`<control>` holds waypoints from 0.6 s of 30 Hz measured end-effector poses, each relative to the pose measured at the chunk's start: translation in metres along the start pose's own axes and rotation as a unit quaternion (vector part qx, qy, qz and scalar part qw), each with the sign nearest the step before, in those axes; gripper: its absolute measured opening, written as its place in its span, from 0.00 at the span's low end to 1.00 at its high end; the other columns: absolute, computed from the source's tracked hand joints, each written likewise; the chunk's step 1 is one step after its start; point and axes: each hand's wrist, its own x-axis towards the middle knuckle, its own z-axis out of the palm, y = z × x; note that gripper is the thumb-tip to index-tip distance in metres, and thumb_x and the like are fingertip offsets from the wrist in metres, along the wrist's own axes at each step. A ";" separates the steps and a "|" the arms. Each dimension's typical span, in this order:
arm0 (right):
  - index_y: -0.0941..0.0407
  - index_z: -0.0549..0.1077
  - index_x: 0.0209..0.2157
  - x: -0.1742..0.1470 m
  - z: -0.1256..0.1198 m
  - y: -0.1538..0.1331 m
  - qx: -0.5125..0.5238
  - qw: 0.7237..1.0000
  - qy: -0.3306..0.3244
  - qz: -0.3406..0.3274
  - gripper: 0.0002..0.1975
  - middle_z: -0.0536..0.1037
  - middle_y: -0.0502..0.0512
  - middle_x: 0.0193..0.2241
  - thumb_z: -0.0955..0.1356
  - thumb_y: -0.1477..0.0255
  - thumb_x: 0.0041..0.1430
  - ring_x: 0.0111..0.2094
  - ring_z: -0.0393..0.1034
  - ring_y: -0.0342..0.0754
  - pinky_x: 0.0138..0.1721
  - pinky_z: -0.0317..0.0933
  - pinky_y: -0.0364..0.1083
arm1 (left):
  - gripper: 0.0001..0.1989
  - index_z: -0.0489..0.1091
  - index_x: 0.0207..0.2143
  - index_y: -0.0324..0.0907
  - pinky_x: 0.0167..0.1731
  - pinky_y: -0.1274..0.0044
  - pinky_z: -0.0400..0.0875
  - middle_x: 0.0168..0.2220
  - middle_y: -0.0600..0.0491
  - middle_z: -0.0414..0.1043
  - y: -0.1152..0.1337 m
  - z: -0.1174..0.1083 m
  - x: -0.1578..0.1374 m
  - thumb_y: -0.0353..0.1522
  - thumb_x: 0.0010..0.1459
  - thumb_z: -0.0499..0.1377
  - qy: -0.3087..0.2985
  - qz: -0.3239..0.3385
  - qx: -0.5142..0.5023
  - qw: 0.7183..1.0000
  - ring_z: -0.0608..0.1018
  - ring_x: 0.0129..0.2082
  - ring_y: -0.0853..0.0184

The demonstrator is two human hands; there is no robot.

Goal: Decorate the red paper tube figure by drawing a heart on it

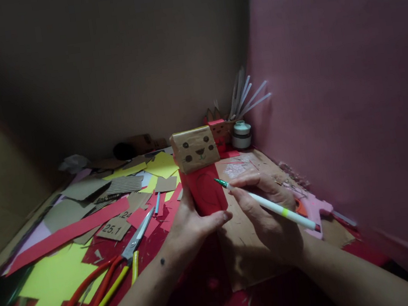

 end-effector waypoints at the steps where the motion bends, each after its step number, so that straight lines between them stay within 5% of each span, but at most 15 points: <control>1: 0.52 0.77 0.37 0.000 0.000 0.000 0.003 1.000 -0.003 0.001 0.05 0.78 0.46 0.27 0.70 0.77 0.63 0.25 0.72 0.41 0.24 0.67 0.41 | 0.24 0.70 0.41 0.44 0.52 0.58 0.75 0.48 0.47 0.77 0.001 0.000 0.000 0.35 0.43 0.75 0.000 -0.002 -0.001 1.000 0.78 0.52 0.48; 18: 0.52 0.78 0.37 -0.002 0.002 0.002 0.013 1.000 0.003 0.013 0.06 0.79 0.45 0.27 0.70 0.77 0.63 0.26 0.74 0.41 0.26 0.70 0.41 | 0.29 0.68 0.46 0.43 0.49 0.59 0.75 0.46 0.47 0.76 0.000 0.001 0.000 0.35 0.42 0.74 0.010 -0.012 0.019 1.000 0.78 0.47 0.52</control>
